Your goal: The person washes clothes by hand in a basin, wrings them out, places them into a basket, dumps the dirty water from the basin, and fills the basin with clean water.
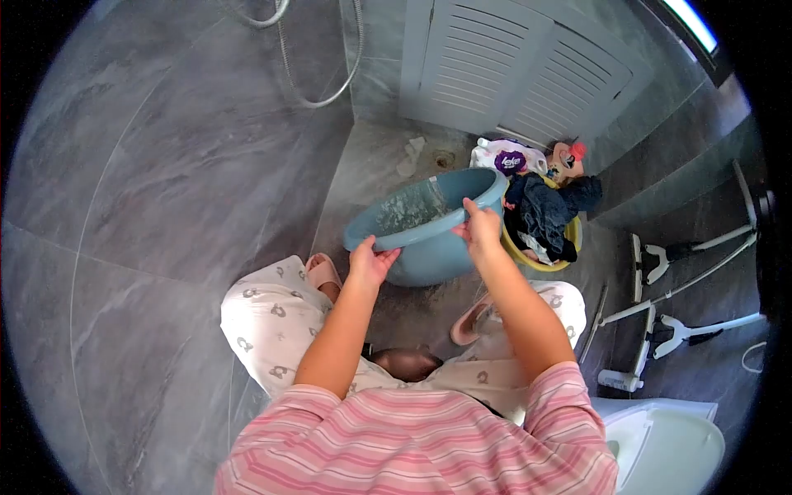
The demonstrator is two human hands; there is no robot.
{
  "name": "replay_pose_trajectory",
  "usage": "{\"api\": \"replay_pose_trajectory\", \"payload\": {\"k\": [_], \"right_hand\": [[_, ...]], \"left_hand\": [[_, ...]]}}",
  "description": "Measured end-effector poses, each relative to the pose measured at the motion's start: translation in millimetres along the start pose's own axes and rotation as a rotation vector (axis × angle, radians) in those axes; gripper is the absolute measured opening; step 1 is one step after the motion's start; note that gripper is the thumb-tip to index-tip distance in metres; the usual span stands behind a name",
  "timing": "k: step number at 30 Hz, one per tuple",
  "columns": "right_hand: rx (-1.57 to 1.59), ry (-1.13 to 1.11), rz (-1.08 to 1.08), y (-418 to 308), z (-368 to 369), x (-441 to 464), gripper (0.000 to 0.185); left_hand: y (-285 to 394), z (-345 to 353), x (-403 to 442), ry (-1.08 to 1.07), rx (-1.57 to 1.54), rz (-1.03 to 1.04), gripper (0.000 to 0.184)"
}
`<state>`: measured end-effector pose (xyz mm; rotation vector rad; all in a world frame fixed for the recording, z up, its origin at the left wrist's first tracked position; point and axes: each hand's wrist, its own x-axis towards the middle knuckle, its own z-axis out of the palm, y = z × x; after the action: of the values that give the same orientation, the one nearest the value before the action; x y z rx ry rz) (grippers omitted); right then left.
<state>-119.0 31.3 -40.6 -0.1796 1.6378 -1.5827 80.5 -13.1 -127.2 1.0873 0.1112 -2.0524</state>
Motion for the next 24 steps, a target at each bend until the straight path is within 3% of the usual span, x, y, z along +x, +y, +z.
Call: {"api": "replay_pose_trajectory", "payload": {"k": [8, 11, 13, 22, 24], "right_hand": [[-0.227, -0.125, -0.039, -10.8, 32.3, 16.6, 0.027], [-0.352, -0.140, -0.123, -5.9, 39.7, 19.0, 0.026], [-0.582, -0.164, -0.307, 1.8, 45.9, 22.9, 0.025], [-0.925, -0.216, -0.662, 36.6, 63.8, -1.8, 0.032], [-1.001, -0.326, -0.790, 33.9, 71.4, -15.0, 0.030]], "left_hand": [[-0.3, -26.7, 20.5, 0.069, -0.123, -0.193, 0.021], [-20.9, -41.0, 30.5, 0.125, -0.177, -0.272, 0.024], [-33.2, -48.4, 36.8, 0.145, -0.197, -0.338, 0.024], [-63.5, -80.7, 84.9, 0.193, -0.166, -0.425, 0.017], [-72.5, -77.2, 74.8, 0.166, -0.264, -0.615, 0.014]]}}
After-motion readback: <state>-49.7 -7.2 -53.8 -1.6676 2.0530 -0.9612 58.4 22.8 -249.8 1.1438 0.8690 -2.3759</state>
